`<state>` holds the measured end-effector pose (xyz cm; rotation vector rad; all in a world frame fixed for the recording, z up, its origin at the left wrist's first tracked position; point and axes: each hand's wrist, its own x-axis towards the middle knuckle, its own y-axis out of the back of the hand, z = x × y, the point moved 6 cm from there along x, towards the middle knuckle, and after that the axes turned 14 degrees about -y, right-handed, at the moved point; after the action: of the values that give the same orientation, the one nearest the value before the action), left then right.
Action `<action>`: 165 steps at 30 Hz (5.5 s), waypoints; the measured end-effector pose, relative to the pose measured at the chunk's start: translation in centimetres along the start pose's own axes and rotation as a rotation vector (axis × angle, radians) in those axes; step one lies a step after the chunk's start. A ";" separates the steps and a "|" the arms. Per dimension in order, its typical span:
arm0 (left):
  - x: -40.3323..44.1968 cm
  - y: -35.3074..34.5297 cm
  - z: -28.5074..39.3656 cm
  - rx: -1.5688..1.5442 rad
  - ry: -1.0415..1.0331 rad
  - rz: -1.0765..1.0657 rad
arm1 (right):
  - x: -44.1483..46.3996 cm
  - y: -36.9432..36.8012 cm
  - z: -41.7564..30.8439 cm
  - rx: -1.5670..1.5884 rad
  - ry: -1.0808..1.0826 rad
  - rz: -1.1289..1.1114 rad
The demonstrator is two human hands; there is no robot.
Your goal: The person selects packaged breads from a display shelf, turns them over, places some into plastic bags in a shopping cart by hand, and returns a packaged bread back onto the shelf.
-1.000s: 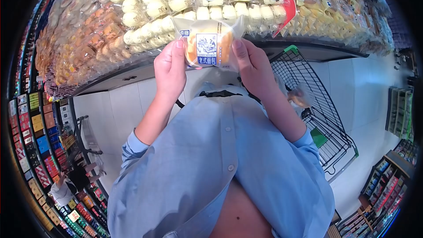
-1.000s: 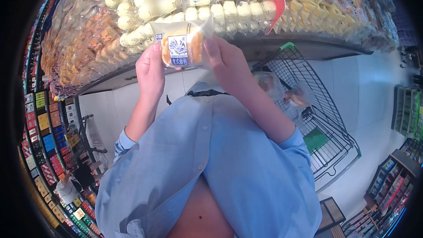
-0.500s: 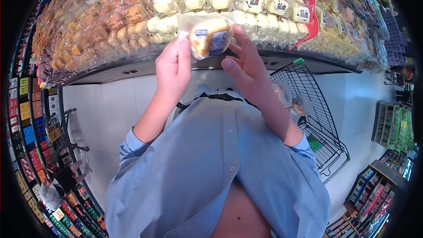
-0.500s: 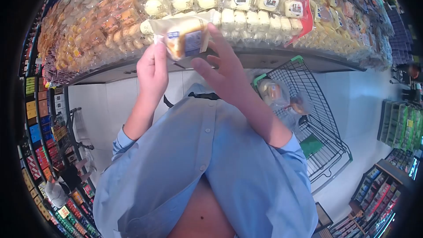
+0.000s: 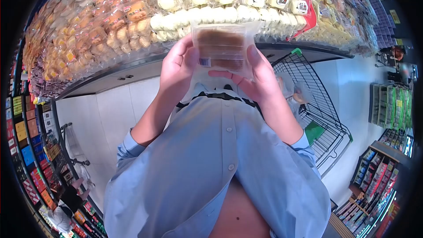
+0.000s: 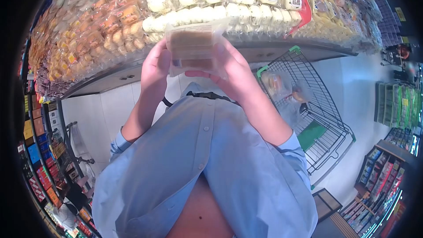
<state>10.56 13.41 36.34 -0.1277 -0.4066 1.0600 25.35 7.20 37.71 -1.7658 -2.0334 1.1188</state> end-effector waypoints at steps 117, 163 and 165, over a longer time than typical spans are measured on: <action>-2.6 -27.6 -43.4 1.199 0.499 -1.252 | -21.8 57.6 19.0 -0.880 -0.861 1.094; 10.9 -7.4 -9.4 0.410 0.056 -0.251 | -2.7 31.2 -9.3 0.046 0.084 0.026; 13.4 -4.9 -4.4 0.446 -0.017 -0.172 | 0.4 26.3 -11.3 -0.063 0.102 -0.134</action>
<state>21.96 23.08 37.28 0.3081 -0.1847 0.9592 51.91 11.68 27.87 -1.6500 -2.1116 0.9171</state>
